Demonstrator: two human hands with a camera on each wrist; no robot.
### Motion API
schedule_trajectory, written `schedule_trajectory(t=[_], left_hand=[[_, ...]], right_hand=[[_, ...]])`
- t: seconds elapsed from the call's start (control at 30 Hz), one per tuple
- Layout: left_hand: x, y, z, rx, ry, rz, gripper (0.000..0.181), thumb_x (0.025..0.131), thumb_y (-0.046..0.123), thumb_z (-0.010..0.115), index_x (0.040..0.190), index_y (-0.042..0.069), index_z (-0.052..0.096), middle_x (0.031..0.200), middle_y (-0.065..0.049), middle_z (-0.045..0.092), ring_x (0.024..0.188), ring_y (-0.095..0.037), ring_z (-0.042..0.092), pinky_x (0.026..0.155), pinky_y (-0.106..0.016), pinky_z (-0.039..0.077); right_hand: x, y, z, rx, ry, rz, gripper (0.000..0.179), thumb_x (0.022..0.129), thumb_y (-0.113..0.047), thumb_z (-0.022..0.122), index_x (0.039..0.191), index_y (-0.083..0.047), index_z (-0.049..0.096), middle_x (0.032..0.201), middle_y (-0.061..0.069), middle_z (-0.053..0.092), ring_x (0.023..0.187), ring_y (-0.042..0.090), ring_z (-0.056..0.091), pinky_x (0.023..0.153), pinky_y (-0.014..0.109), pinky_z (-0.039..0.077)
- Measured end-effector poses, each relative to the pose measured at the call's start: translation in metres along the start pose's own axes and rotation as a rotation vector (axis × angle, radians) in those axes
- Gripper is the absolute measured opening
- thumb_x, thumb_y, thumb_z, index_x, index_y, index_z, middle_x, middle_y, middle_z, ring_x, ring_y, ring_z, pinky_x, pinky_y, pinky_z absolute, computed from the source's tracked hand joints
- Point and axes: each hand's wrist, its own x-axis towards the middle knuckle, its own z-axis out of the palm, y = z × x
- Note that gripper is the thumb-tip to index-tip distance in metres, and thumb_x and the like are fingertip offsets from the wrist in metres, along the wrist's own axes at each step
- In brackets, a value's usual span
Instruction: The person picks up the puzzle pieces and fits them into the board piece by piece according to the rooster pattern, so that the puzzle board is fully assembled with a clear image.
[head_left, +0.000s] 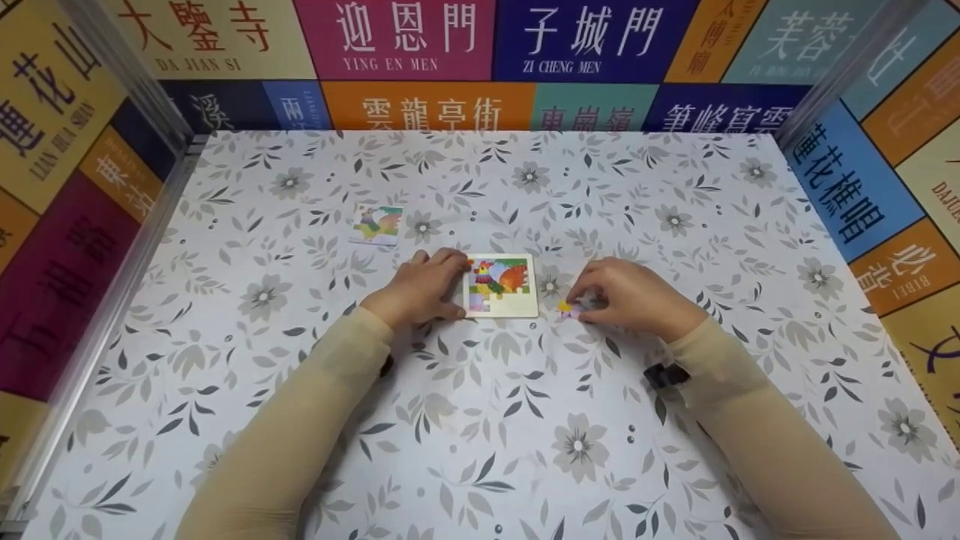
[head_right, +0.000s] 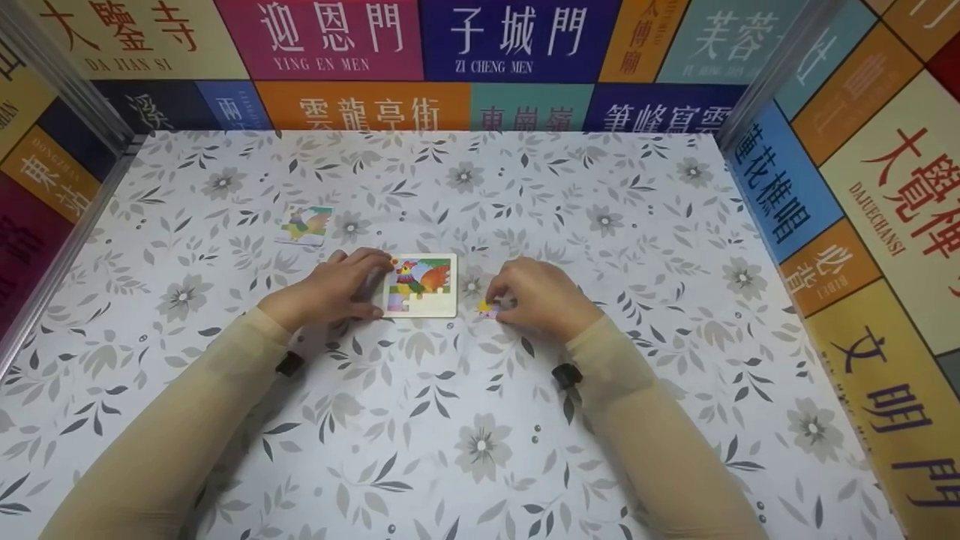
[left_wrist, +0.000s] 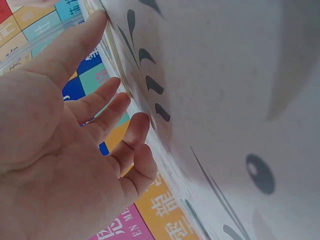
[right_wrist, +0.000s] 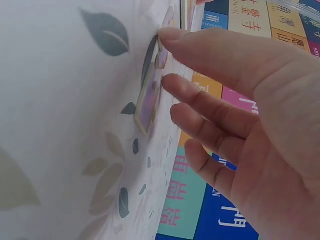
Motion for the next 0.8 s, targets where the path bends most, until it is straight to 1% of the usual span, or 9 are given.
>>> schedule_trajectory(t=[0.3,0.53,0.67,0.8], left_hand=[[0.000,0.002,0.000,-0.014,-0.005,0.005,0.076,0.090,0.033,0.080,0.155,0.015,0.042,0.164,-0.004,0.034,0.138,-0.036,0.039,0.115,-0.056,0.035],[0.000,0.001,0.000,0.015,0.010,0.028,0.075,0.091,0.034,0.079,0.154,0.014,0.043,0.164,-0.005,0.035,0.134,-0.038,0.041,0.110,-0.057,0.038],[0.000,0.001,-0.001,0.017,0.006,0.020,0.077,0.091,0.034,0.080,0.155,0.014,0.042,0.164,-0.005,0.035,0.135,-0.038,0.041,0.111,-0.057,0.038],[0.001,0.000,0.000,0.014,0.000,0.004,0.079,0.090,0.034,0.080,0.156,0.015,0.041,0.164,-0.005,0.035,0.136,-0.037,0.040,0.112,-0.055,0.038]], right_hand=[[-0.001,0.000,0.000,-0.025,0.012,-0.047,0.016,0.083,-0.019,0.085,0.099,-0.019,0.083,0.096,-0.005,0.074,0.085,0.013,0.066,0.079,0.035,0.052],[0.001,-0.002,0.000,-0.005,0.042,-0.071,0.013,0.082,-0.019,0.084,0.096,-0.018,0.084,0.093,-0.001,0.075,0.079,0.018,0.065,0.074,0.034,0.049],[0.006,-0.004,0.002,0.014,0.053,-0.081,0.014,0.083,-0.020,0.084,0.097,-0.019,0.083,0.094,-0.001,0.074,0.078,0.020,0.064,0.071,0.033,0.047],[0.012,-0.007,0.005,0.009,0.073,-0.101,0.014,0.083,-0.019,0.082,0.097,-0.018,0.083,0.096,-0.002,0.074,0.078,0.019,0.064,0.072,0.032,0.049]])
